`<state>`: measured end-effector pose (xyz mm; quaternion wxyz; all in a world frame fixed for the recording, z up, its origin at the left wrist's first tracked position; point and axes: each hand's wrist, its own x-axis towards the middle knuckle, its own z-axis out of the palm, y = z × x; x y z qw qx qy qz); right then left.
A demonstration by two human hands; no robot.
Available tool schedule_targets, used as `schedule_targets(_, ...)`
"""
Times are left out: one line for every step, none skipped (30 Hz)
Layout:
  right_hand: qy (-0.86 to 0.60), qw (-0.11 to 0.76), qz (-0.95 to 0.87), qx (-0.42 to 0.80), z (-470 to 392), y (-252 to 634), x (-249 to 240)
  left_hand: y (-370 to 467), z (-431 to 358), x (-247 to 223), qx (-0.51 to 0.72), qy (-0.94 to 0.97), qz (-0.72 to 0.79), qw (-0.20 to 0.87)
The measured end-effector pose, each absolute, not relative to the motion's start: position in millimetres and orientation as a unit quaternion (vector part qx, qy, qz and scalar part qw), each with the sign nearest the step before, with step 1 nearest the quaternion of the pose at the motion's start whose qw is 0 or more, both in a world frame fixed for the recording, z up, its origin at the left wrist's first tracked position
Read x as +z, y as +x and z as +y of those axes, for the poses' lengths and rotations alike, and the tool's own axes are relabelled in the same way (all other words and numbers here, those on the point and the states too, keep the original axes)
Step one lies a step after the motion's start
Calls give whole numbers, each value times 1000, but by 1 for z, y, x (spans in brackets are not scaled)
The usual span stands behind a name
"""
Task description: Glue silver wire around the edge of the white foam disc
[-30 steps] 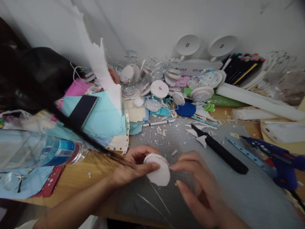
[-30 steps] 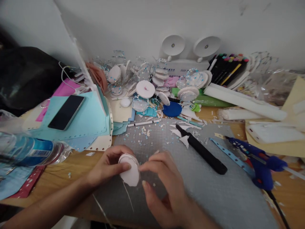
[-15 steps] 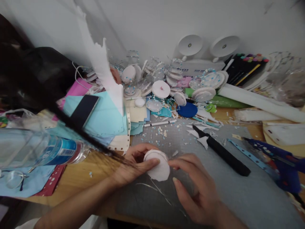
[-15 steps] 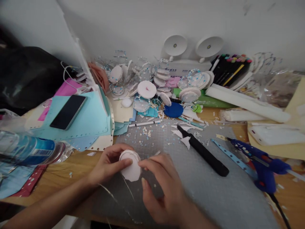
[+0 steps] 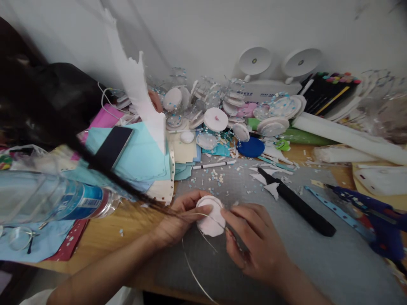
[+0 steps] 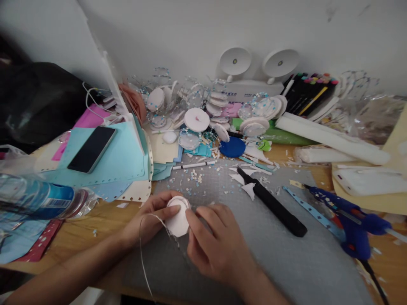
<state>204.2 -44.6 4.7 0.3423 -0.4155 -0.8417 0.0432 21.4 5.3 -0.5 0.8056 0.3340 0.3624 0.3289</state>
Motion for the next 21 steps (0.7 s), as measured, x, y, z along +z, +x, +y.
schedule_targets(-410,343,-844,45,-45,204,4,22,5,0,322,320,352,819)
schedule_targets(-403,345,-846,46,-45,203,3,23,5,1,316,308,342,829)
schedule_targets(-396,348,-848,47,-45,203,3,23,5,2,311,301,337,836)
schedule_targets(-388,353,-850,47,-45,202,2,23,5,2,308,299,335,839)
schedule_targets(-382,359,-850,44,-45,201,2,23,5,3,304,304,336,838)
schedule_targets(-378,364,-850,40,-45,201,2,23,5,4,301,313,338,835)
schedule_targets(-374,369,-850,33,-46,201,2,23,5,4,297,326,342,830)
schedule_targets(-371,370,-851,24,-46,200,2,23,5,4,294,341,347,823)
schedule_targets(-369,370,-852,16,-46,200,3,22,4,4,289,354,354,816)
schedule_targets(-367,369,-854,9,-46,200,3,22,4,4,284,365,361,810)
schedule_targets(-365,367,-856,5,-46,200,4,22,4,4,278,373,368,805)
schedule_targets(-363,364,-858,0,-46,200,4,22,5,3,275,379,375,800)
schedule_targets(-362,362,-859,-3,-46,199,5,21,5,3,272,383,379,797)
schedule_targets(-362,360,-860,-7,-45,199,5,21,5,3,268,387,380,796)
schedule_targets(-362,361,-860,-10,-45,199,6,21,5,2,265,390,379,796)
schedule_targets(-361,361,-860,-13,-44,198,6,21,5,2,263,393,377,796)
schedule_targets(-360,362,-860,-13,-44,198,7,20,5,2,262,395,375,797)
schedule_targets(-360,362,-860,-12,-44,197,7,20,5,1,261,395,371,799)
schedule_targets(-360,360,-860,-11,-43,197,7,19,4,1,262,394,365,802)
schedule_targets(-361,359,-861,-10,-44,198,8,18,4,0,265,392,358,805)
schedule_targets(-361,358,-861,-9,-44,198,8,18,4,-1,267,389,350,809)
